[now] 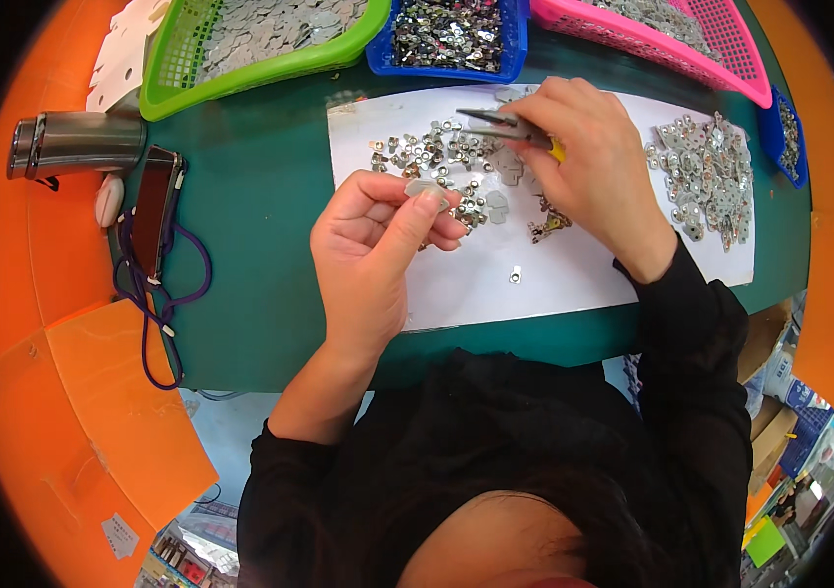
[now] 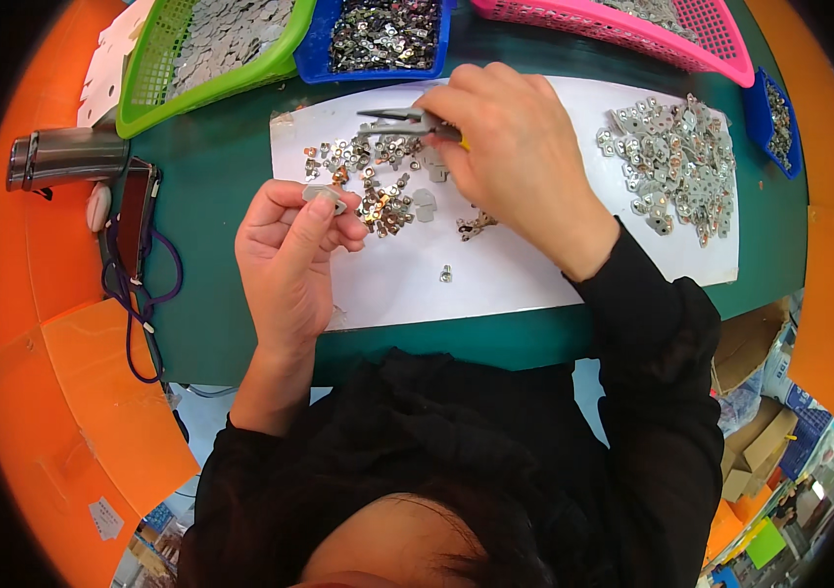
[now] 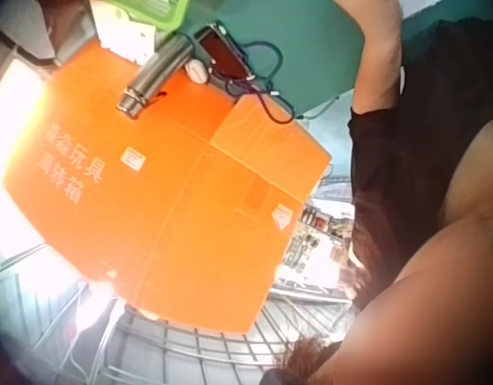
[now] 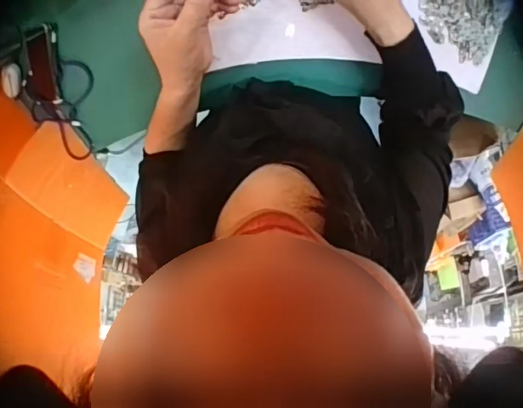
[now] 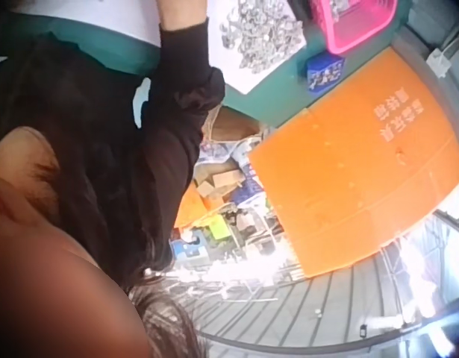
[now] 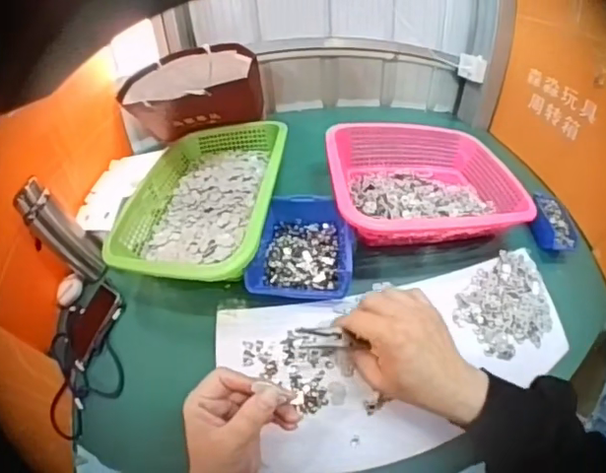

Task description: Assembling small metal components using pliers at a factory workbench.

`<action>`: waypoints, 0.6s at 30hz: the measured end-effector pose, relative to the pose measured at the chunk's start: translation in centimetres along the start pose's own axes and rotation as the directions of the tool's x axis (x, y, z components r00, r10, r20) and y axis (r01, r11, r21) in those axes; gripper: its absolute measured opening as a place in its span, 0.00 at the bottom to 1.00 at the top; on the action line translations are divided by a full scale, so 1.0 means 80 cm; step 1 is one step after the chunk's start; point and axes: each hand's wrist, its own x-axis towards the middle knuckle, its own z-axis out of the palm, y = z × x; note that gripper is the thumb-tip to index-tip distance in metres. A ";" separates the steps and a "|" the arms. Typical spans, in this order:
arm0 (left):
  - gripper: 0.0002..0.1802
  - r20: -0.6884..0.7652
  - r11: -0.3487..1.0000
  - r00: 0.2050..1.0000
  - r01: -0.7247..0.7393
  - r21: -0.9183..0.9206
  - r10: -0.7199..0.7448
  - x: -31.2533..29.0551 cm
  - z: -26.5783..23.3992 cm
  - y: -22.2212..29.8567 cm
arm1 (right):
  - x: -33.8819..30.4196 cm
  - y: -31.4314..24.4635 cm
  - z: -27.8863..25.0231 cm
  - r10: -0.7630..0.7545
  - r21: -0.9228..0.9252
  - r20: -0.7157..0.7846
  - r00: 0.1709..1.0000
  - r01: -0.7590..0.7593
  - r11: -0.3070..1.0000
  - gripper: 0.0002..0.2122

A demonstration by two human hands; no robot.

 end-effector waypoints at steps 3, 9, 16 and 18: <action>0.06 0.008 0.999 0.999 0.048 -0.026 -0.048 0.000 0.001 0.001 | 0.003 0.003 0.000 0.035 -0.007 0.067 0.997 -0.035 0.999 0.12; 0.05 0.010 0.998 0.998 0.057 0.012 -0.057 0.001 0.001 -0.001 | -0.002 0.005 0.003 -0.013 0.009 0.053 0.999 0.012 1.000 0.11; 0.05 -0.007 0.999 0.999 0.032 -0.020 -0.032 -0.001 0.001 -0.001 | 0.003 -0.004 0.001 -0.005 0.054 0.058 0.998 0.002 0.999 0.11; 0.05 0.002 0.999 1.000 0.024 -0.022 -0.024 0.000 0.002 -0.003 | 0.005 -0.011 0.010 -0.014 0.068 0.078 0.997 0.008 0.998 0.11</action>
